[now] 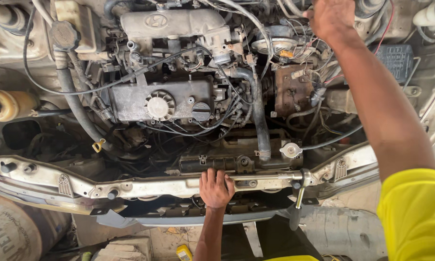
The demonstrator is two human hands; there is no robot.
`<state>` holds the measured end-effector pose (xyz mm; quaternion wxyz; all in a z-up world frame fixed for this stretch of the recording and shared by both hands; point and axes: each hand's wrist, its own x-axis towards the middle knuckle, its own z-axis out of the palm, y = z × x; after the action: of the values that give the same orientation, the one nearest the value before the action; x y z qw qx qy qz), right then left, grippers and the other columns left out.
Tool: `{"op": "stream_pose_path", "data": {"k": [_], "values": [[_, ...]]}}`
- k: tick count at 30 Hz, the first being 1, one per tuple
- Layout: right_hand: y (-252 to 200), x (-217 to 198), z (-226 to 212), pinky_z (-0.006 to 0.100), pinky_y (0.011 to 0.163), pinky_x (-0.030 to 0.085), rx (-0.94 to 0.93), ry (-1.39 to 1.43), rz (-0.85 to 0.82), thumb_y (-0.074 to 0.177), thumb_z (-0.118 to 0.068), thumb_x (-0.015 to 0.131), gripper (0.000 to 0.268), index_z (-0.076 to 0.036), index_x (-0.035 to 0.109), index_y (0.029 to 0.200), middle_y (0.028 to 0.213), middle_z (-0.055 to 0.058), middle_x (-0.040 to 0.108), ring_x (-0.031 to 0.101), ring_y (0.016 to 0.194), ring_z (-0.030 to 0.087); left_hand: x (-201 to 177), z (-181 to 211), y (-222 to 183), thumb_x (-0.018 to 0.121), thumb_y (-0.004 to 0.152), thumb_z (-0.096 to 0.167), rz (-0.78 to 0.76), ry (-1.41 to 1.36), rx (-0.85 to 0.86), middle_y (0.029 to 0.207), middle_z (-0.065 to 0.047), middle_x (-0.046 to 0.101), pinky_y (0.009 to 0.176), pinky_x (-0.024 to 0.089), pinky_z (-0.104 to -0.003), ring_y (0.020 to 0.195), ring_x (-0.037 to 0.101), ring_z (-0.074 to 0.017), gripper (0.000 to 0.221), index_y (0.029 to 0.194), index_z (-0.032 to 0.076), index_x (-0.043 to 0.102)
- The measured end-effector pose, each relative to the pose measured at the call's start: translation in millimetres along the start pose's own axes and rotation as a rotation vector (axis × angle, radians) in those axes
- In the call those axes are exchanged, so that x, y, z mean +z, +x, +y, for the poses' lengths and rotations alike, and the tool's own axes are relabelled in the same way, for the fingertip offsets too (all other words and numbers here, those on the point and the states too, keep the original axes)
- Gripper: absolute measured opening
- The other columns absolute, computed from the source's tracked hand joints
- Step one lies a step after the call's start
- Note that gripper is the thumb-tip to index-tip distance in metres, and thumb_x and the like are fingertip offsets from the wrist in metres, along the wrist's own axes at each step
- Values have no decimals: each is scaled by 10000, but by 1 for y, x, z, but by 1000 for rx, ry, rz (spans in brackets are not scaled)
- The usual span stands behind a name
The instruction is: The person assembles a socket wrench with an extension bar and uses it to turn bolts on a car radiator support and engine area before handling an engine component cap.
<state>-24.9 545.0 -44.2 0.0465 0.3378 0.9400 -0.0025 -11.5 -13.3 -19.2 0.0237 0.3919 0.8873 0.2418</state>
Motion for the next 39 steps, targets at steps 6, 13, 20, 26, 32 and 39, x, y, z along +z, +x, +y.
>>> {"op": "stream_pose_path", "data": {"k": [6,13,20,26,32,39], "values": [[-34,1,-38,410,921,544,-156,565,72,934,-367,827,371,-99,761,1183,1163,128,698,695,1009,283,-5,3,3,619,828,175,-4,1,-1,840,-104,503,665,428,-432,750,517,-298,90,809,88,604],[-51,19,-38,499,840,507,-106,478,292,945,-329,911,400,-2,722,1077,994,144,704,648,975,359,-5,4,3,617,839,176,25,-7,5,853,-111,490,684,431,-434,765,512,-306,105,812,80,582],[-86,3,-107,437,850,578,-494,448,455,1058,-52,667,150,7,690,1193,1065,154,664,679,1006,311,-8,2,-2,630,834,202,20,-21,-2,853,-104,496,676,431,-430,765,513,-296,126,807,87,586],[-122,22,-222,269,394,532,-640,313,-110,1028,-181,618,243,-94,723,1229,1269,159,662,695,666,210,-9,2,1,650,819,206,60,-57,-2,873,-96,510,674,436,-427,780,523,-294,136,801,92,579],[-133,48,-306,476,748,608,-533,299,-204,859,-545,733,715,-10,640,1323,1324,203,586,654,1088,360,-11,0,1,669,815,207,63,-70,-9,874,-100,508,678,435,-430,788,522,-302,150,794,95,570],[-135,74,-344,442,1070,510,-609,49,-233,863,-512,765,809,147,592,1299,1413,342,470,607,1182,436,-8,-3,-2,669,823,217,68,-82,-25,896,-94,524,689,448,-421,814,537,-296,151,807,100,575]]}}
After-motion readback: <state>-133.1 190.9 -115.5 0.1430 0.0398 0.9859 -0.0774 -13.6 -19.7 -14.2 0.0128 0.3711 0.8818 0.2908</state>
